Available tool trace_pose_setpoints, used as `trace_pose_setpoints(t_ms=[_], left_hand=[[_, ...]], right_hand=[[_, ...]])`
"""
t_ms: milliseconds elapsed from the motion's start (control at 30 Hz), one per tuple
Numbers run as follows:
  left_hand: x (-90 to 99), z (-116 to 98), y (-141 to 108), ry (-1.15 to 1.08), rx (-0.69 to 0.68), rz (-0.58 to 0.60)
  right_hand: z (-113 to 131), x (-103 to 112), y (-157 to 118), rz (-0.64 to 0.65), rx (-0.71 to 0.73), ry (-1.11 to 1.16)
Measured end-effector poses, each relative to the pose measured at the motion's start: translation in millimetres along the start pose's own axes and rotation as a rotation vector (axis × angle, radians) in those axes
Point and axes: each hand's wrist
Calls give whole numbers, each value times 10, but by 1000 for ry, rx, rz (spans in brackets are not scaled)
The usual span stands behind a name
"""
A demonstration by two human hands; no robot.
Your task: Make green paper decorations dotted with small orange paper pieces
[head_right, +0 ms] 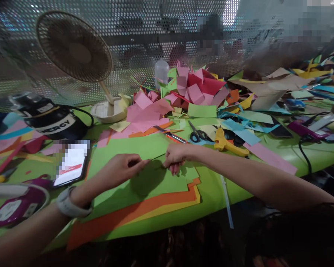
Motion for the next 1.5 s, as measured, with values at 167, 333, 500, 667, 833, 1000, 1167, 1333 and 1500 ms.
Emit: trace_pose_setpoints(t_ms=[167,333,500,667,833,1000,1167,1333,1500], left_hand=[[-135,-57,268,-413,400,484],[-207,-9,307,-430,397,519],[-119,-13,207,-414,423,520],[-66,-9,-44,-229,179,75],[-252,260,-221,236,-408,-121],[-335,356,-260,369,-451,-39],[-322,347,-254,374,-427,-22],[-333,356,-252,344,-418,-23],[-324,339,-259,328,-409,-36]], right_hand=[[-11,15,9,11,5,12],[-1,16,-18,21,14,19],[-30,12,-18,17,43,22],[-54,5,16,2,44,24],[-55,-55,-67,-29,34,32],[-16,-218,-192,21,-4,15],[27,-346,-185,12,7,29],[19,-429,-199,-114,129,95],[14,-422,-313,-352,242,151]])
Point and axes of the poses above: each hand's wrist, its own y-axis towards the middle knuckle, its own x-axis out of the back of the hand, z = x × y, and after that the axes turned 9 degrees about -z, right-handed
